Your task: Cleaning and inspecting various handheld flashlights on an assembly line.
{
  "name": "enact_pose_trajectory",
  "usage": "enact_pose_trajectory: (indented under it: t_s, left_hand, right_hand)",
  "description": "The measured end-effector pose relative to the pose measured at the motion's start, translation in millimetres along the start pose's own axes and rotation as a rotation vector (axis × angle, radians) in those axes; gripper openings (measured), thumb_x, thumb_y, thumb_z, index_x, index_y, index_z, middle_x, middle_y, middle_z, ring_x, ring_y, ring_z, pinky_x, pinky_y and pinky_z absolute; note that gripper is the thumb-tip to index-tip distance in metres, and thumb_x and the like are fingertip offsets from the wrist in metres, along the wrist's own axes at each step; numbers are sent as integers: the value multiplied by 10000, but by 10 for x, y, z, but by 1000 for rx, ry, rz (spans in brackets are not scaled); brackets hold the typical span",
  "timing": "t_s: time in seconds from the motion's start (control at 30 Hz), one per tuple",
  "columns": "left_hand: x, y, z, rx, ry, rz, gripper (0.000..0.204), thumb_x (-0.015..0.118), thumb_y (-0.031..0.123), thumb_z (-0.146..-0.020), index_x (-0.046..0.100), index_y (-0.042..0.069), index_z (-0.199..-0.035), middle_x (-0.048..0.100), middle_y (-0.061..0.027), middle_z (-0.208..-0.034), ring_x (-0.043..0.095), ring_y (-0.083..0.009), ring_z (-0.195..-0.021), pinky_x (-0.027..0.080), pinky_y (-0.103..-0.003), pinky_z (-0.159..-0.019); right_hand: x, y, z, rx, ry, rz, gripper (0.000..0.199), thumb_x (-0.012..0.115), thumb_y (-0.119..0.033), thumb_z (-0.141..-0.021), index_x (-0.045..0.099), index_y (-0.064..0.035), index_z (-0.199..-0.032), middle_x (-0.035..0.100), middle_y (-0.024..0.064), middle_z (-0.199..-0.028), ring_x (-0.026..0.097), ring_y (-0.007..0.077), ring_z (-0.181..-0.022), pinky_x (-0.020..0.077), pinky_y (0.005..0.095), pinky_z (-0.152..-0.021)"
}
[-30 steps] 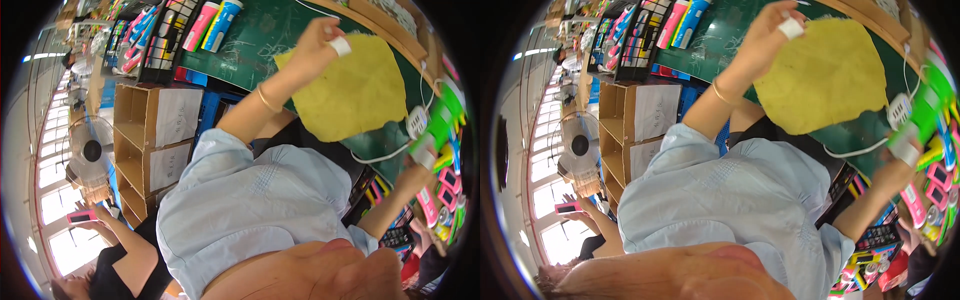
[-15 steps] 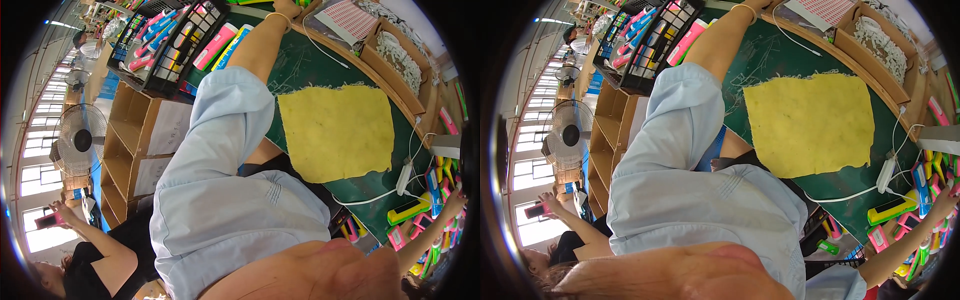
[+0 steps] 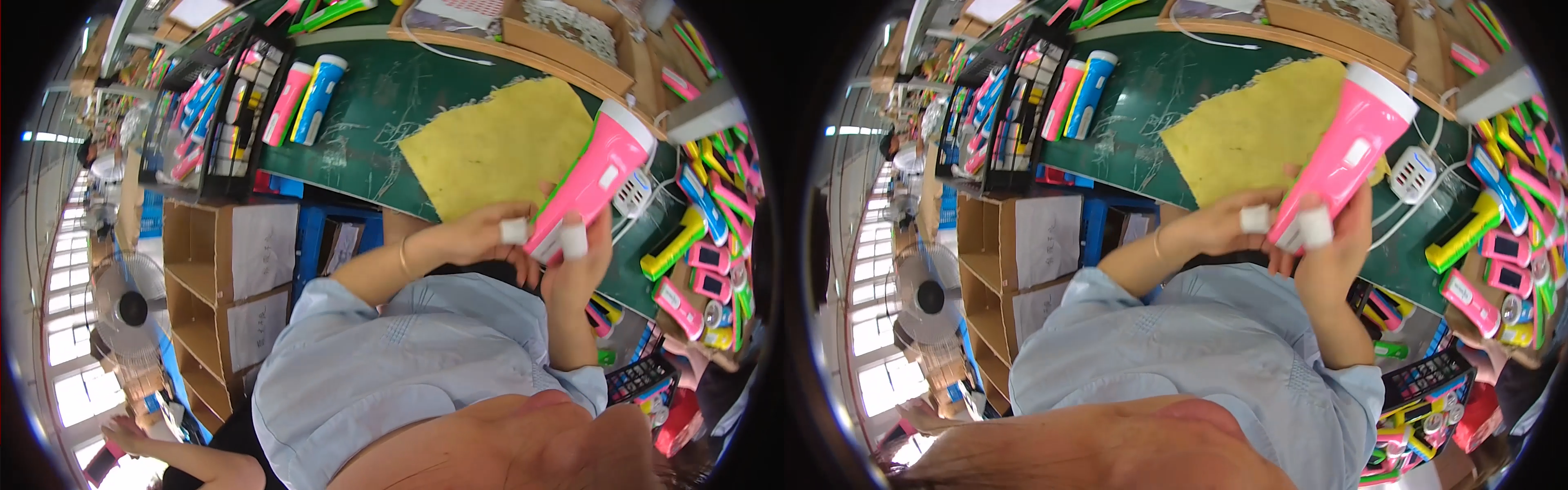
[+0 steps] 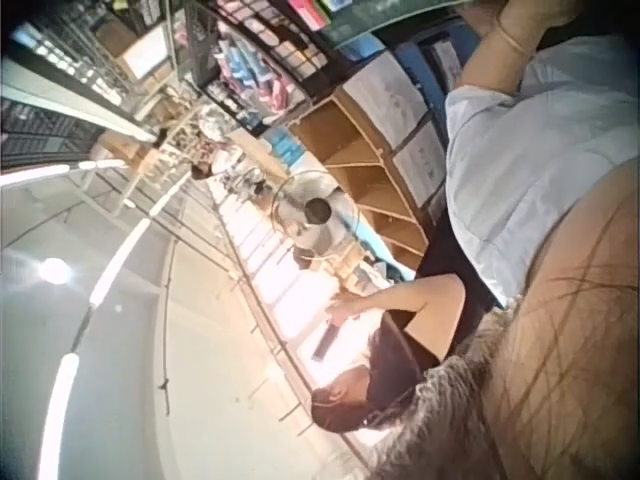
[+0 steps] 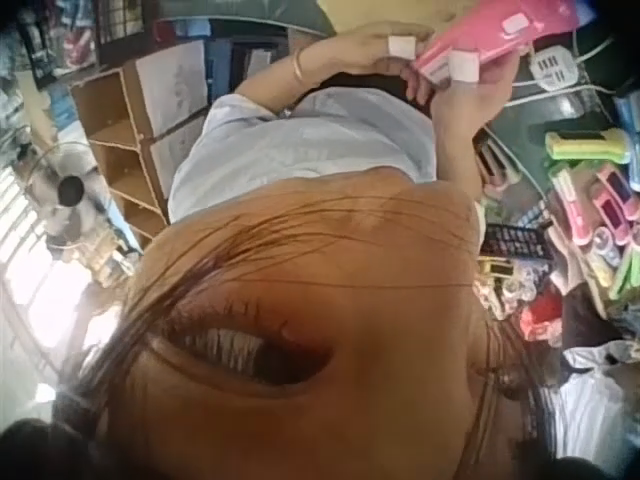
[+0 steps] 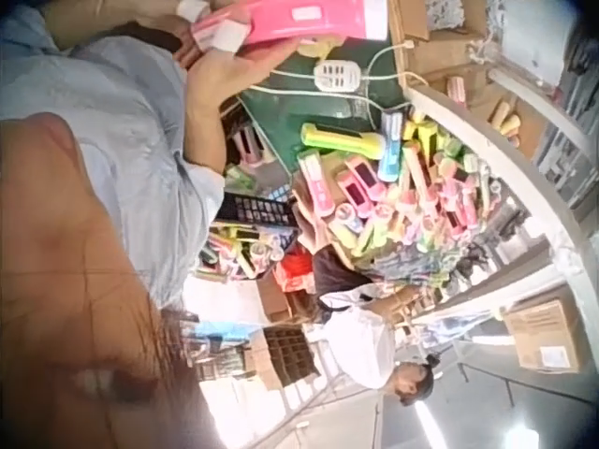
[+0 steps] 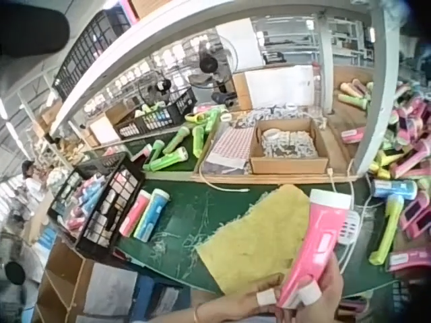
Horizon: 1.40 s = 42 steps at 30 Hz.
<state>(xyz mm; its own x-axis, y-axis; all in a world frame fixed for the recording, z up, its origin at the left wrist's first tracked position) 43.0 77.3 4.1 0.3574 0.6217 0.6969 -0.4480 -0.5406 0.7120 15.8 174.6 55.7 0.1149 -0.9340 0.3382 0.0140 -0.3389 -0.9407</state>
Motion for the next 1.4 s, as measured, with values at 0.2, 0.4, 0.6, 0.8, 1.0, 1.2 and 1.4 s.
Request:
enact_pose_trajectory:
  t_s: [0.2,0.4,0.6,0.8,1.0,1.2,1.4]
  left_hand:
    - [-171,346,145,404,289,-437,611,566,426,-808,377,18,-1220,457,-112,-1181,495,-195,-1049,424,-312,-845]
    - [-244,232,-115,361,459,-149,366,549,298,-852,477,-2,-1049,561,-96,-944,567,-204,-890,481,-333,-772]
    - [-154,291,-376,134,356,18,195,567,160,-822,470,25,-925,551,-80,-739,574,-173,-618,494,-299,-544]
    - [-39,386,-448,80,343,169,246,555,167,-823,453,15,-988,547,-87,-808,560,-174,-625,491,-296,-550]
    - [-202,431,-511,185,591,-253,271,532,135,-778,442,-4,-993,535,-88,-774,559,-182,-631,485,-318,-549]
    - [-269,994,-455,652,783,-1353,530,557,155,-790,261,-71,-1167,527,-167,-897,563,-312,-829,482,-406,-711]
    - [-164,955,-626,120,1219,-1727,865,701,151,-671,120,-98,-1262,378,-270,-1071,511,-434,-884,466,-432,-709]
  right_hand:
    - [-138,244,-20,-183,-79,492,366,557,-103,-826,409,34,-1131,528,154,-1020,538,191,-905,435,278,-754]
    - [-322,516,312,-194,-170,435,361,522,3,-829,399,46,-1166,545,159,-1010,570,206,-892,456,285,-755]
    - [-654,578,256,-25,-80,447,339,449,-27,-874,420,-9,-1211,488,29,-808,452,65,-687,380,191,-586]
    - [-594,419,330,-6,90,448,311,408,-122,-909,430,-36,-1207,399,-42,-614,343,26,-536,273,168,-490]
    - [-700,443,283,115,-41,419,274,385,-224,-935,494,0,-1051,366,-59,-604,316,14,-521,239,170,-453]
    - [-889,189,136,27,11,378,237,470,-183,-902,585,18,-951,434,-51,-662,337,16,-558,238,161,-485]
    - [-860,282,70,21,-132,454,232,476,-185,-898,590,14,-931,552,-8,-800,373,31,-610,293,170,-537]
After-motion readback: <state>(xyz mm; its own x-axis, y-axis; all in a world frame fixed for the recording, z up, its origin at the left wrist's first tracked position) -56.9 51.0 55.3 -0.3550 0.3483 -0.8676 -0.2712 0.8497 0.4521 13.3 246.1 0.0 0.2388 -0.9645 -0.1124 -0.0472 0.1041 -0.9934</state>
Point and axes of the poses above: each hand's wrist, its own z-axis away from the middle knuckle, its own x-axis out of the palm, y = z × x, the point moved 5 cm from there along -z, towards the middle knuckle
